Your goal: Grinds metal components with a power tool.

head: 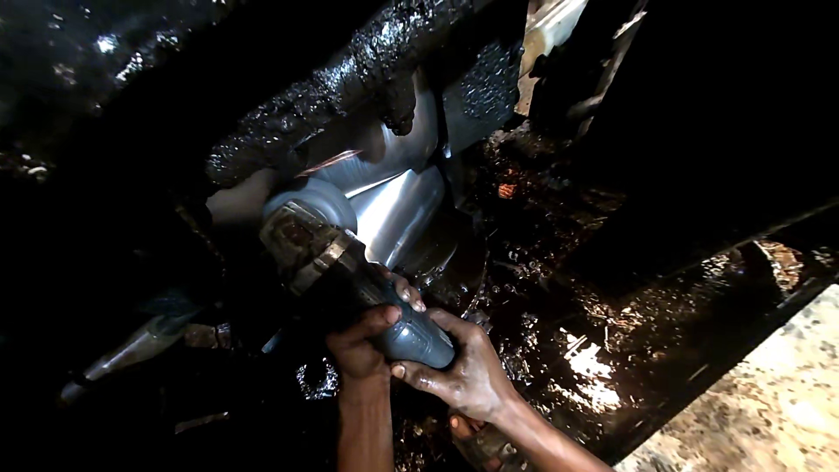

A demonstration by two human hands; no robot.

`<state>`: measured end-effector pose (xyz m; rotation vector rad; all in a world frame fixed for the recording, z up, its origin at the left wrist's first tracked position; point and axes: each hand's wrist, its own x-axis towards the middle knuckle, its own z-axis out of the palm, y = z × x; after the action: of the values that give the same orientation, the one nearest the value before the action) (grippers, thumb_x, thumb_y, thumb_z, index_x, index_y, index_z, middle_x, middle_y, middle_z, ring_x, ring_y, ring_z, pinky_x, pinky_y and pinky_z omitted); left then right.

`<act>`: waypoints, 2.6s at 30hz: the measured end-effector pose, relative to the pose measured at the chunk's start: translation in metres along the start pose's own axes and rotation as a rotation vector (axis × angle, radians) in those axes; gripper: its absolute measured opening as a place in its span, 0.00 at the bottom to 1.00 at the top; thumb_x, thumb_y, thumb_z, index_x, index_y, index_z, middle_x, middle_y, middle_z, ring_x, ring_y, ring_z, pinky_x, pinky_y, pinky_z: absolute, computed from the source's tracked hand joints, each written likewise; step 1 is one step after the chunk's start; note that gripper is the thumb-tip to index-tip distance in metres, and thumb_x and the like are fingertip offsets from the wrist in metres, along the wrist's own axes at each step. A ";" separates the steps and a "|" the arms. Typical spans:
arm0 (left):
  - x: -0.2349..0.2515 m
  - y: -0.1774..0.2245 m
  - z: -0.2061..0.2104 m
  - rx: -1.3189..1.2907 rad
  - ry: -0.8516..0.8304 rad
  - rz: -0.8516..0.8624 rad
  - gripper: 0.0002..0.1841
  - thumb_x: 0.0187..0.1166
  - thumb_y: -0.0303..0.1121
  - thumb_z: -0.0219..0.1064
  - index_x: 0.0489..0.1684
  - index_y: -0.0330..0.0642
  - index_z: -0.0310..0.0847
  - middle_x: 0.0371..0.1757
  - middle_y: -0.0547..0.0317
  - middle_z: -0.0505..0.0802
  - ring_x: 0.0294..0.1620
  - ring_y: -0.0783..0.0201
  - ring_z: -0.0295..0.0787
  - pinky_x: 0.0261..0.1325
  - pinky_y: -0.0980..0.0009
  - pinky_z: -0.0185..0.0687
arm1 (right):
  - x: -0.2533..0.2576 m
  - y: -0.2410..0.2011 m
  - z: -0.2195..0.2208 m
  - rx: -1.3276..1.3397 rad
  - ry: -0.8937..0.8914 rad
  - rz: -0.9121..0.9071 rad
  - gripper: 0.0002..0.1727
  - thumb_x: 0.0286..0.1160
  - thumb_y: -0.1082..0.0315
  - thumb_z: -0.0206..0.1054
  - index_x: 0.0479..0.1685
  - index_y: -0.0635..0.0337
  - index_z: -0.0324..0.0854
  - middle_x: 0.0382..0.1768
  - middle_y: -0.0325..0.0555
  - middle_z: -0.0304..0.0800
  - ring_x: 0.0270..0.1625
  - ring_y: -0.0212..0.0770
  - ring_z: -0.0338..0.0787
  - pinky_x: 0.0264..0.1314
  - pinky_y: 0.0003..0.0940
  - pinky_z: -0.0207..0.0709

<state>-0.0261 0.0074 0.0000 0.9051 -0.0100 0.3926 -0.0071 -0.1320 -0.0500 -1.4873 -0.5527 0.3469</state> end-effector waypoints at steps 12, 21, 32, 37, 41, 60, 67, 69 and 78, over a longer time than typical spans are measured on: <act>0.002 -0.007 0.007 0.023 0.023 -0.041 0.19 0.52 0.35 0.82 0.43 0.40 0.88 0.32 0.53 0.92 0.32 0.60 0.92 0.41 0.64 0.91 | -0.003 0.006 -0.005 0.053 0.008 0.008 0.27 0.56 0.37 0.82 0.50 0.42 0.90 0.39 0.26 0.95 0.43 0.24 0.93 0.48 0.30 0.91; 0.004 -0.011 0.014 0.090 0.055 -0.058 0.19 0.50 0.35 0.83 0.41 0.40 0.87 0.31 0.54 0.91 0.31 0.60 0.92 0.39 0.64 0.90 | -0.003 0.011 -0.009 0.074 0.029 -0.001 0.27 0.57 0.38 0.82 0.50 0.44 0.90 0.39 0.28 0.95 0.42 0.25 0.93 0.47 0.30 0.91; 0.007 -0.016 0.021 0.103 0.054 -0.095 0.19 0.50 0.35 0.81 0.41 0.41 0.86 0.30 0.55 0.91 0.30 0.62 0.91 0.37 0.66 0.90 | -0.004 0.013 -0.014 0.095 0.046 -0.008 0.27 0.58 0.38 0.81 0.50 0.45 0.91 0.39 0.28 0.95 0.42 0.25 0.93 0.48 0.29 0.91; 0.009 -0.015 0.024 0.071 0.041 -0.108 0.18 0.51 0.31 0.80 0.41 0.40 0.85 0.30 0.54 0.91 0.30 0.62 0.92 0.37 0.67 0.90 | -0.003 0.012 -0.015 0.100 0.060 -0.026 0.26 0.59 0.39 0.81 0.51 0.45 0.91 0.40 0.28 0.95 0.43 0.24 0.93 0.49 0.28 0.91; 0.010 -0.015 0.024 0.096 0.048 -0.109 0.18 0.50 0.32 0.80 0.41 0.40 0.85 0.30 0.54 0.91 0.30 0.62 0.92 0.36 0.67 0.90 | -0.002 0.011 -0.014 0.115 0.059 -0.033 0.26 0.60 0.40 0.81 0.51 0.46 0.91 0.40 0.29 0.95 0.43 0.24 0.93 0.49 0.27 0.91; 0.013 -0.015 0.033 0.214 0.096 -0.162 0.18 0.49 0.31 0.78 0.40 0.42 0.84 0.31 0.56 0.90 0.30 0.64 0.91 0.35 0.68 0.89 | -0.002 0.015 -0.013 0.273 0.040 -0.008 0.26 0.63 0.40 0.79 0.49 0.49 0.90 0.37 0.35 0.94 0.36 0.31 0.93 0.40 0.32 0.91; 0.014 -0.014 0.042 0.247 0.126 -0.204 0.17 0.48 0.30 0.78 0.39 0.43 0.85 0.29 0.57 0.90 0.27 0.66 0.90 0.33 0.70 0.88 | -0.003 0.016 -0.014 0.319 0.047 -0.011 0.25 0.65 0.41 0.78 0.49 0.51 0.90 0.38 0.35 0.94 0.37 0.31 0.93 0.41 0.31 0.91; 0.015 -0.014 0.043 0.259 0.122 -0.207 0.18 0.48 0.30 0.78 0.39 0.43 0.85 0.29 0.57 0.90 0.27 0.66 0.90 0.32 0.71 0.88 | -0.003 0.016 -0.014 0.345 0.047 -0.009 0.25 0.65 0.42 0.79 0.50 0.51 0.90 0.38 0.36 0.94 0.36 0.31 0.93 0.39 0.31 0.91; 0.017 -0.016 0.049 0.266 0.116 -0.228 0.15 0.50 0.30 0.77 0.37 0.43 0.86 0.29 0.57 0.90 0.26 0.67 0.90 0.30 0.72 0.88 | -0.002 0.018 -0.016 0.386 0.061 -0.021 0.23 0.66 0.43 0.79 0.48 0.51 0.90 0.37 0.36 0.94 0.36 0.31 0.93 0.39 0.30 0.90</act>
<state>0.0026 -0.0339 0.0212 1.1316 0.2556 0.2353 0.0018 -0.1455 -0.0680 -1.1155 -0.4241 0.3678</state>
